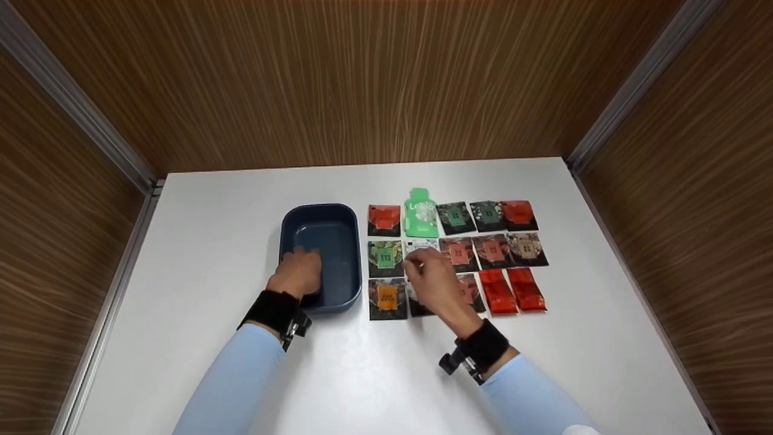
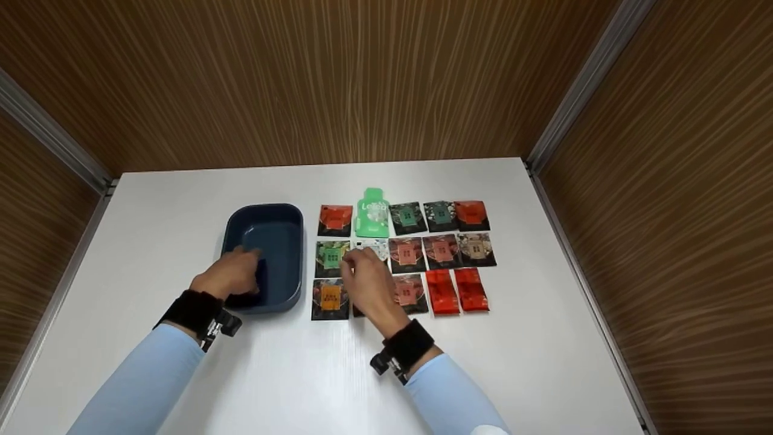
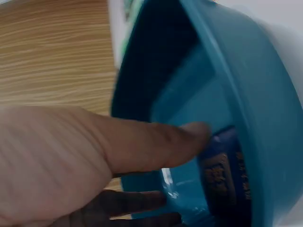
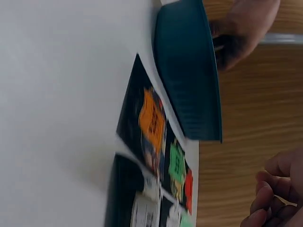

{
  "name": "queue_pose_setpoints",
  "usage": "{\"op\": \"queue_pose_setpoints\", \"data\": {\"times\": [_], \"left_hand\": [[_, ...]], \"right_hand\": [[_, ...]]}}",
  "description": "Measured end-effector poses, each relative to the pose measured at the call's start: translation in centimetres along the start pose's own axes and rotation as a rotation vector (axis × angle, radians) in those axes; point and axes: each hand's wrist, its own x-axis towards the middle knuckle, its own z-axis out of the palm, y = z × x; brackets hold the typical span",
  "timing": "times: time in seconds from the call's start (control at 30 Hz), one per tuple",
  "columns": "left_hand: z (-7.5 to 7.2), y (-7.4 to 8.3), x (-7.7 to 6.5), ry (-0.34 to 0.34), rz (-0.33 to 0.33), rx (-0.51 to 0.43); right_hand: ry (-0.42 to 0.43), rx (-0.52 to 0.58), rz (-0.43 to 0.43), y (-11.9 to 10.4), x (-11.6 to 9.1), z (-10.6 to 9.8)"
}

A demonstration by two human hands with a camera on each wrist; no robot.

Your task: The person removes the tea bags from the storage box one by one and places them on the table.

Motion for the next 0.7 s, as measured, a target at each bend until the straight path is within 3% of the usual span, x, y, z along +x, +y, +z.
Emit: {"op": "queue_pose_setpoints", "data": {"times": [0.1, 0.23, 0.47, 0.7], "left_hand": [[0.1, 0.1, 0.7, -0.111, -0.049, 0.013], [0.1, 0.0, 1.0, -0.183, -0.079, 0.016], [0.1, 0.4, 1.3, -0.169, -0.086, 0.062], [1.2, 0.1, 1.5, -0.075, -0.037, 0.077]], "right_hand": [[-0.064, -0.008, -0.054, -1.8, -0.3, 2.1], [-0.123, -0.007, -0.106, -2.8, -1.1, 3.6], [-0.167, 0.020, -0.095, -2.4, -1.9, 3.9], [-0.182, 0.014, -0.088, -2.5, -2.4, 4.3]]}}
